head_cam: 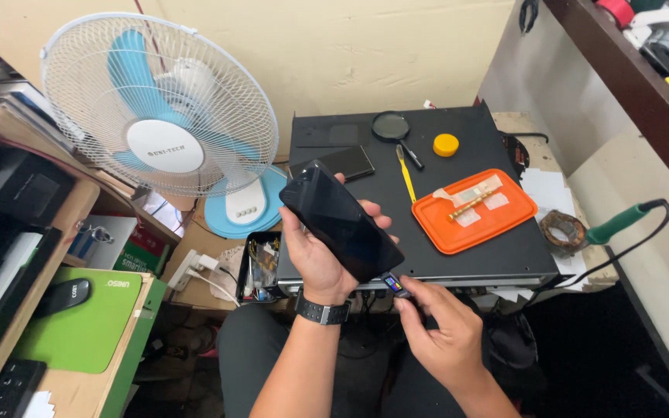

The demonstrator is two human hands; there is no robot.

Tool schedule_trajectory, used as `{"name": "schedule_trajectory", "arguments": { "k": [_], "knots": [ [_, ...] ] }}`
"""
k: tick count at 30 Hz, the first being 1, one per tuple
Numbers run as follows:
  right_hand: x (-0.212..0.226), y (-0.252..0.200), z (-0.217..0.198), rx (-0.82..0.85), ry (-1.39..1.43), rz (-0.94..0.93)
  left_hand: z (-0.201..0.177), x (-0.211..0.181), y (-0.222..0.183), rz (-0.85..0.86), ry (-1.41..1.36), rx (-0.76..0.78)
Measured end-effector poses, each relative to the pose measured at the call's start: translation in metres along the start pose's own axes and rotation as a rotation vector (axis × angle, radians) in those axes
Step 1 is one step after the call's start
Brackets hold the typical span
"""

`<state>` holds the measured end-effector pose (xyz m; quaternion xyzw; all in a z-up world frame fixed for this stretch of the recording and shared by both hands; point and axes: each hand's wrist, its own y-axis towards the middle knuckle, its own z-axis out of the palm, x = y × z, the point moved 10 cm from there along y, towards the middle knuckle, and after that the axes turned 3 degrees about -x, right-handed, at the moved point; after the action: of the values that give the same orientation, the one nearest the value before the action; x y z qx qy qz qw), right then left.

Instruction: Connecting a charging cable to a smartphone and testing the connection on a repair bench.

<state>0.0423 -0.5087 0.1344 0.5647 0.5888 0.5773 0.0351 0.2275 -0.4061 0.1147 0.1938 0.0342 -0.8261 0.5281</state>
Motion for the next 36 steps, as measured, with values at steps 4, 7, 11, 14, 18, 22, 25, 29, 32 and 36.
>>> {"name": "schedule_trajectory", "arguments": {
  "k": [4,7,11,14,18,22,25,29,32,36],
  "knots": [
    [-0.022,-0.011,0.005,0.033,-0.028,0.09,0.006,-0.005,0.0,-0.003,0.0,0.072],
    [-0.046,-0.015,0.016,0.137,0.21,0.333,0.0,-0.002,0.0,-0.064,0.047,0.056],
    [-0.069,-0.007,0.011,0.083,0.38,0.572,0.006,0.016,-0.006,-0.228,0.045,0.201],
    [-0.07,0.007,0.005,0.088,0.411,0.557,0.012,0.025,-0.013,-0.29,0.125,0.259],
    [-0.077,0.02,-0.005,0.073,0.402,0.472,0.005,0.04,-0.016,-0.318,0.292,0.289],
    [-0.077,0.046,-0.027,0.03,0.287,0.505,0.023,0.041,-0.016,-0.376,0.76,0.134],
    [-0.055,0.076,-0.046,-0.038,0.269,0.287,0.061,0.029,-0.013,-0.232,1.237,0.266],
    [-0.056,0.102,-0.054,0.046,0.171,0.209,0.066,0.038,-0.01,-0.347,1.406,0.301],
    [-0.068,0.107,-0.049,0.107,0.185,0.235,0.059,0.046,-0.006,-0.37,1.404,0.332],
    [-0.076,0.105,-0.049,0.071,0.246,0.278,0.051,0.05,-0.004,-0.356,1.361,0.33]
  ]
}}
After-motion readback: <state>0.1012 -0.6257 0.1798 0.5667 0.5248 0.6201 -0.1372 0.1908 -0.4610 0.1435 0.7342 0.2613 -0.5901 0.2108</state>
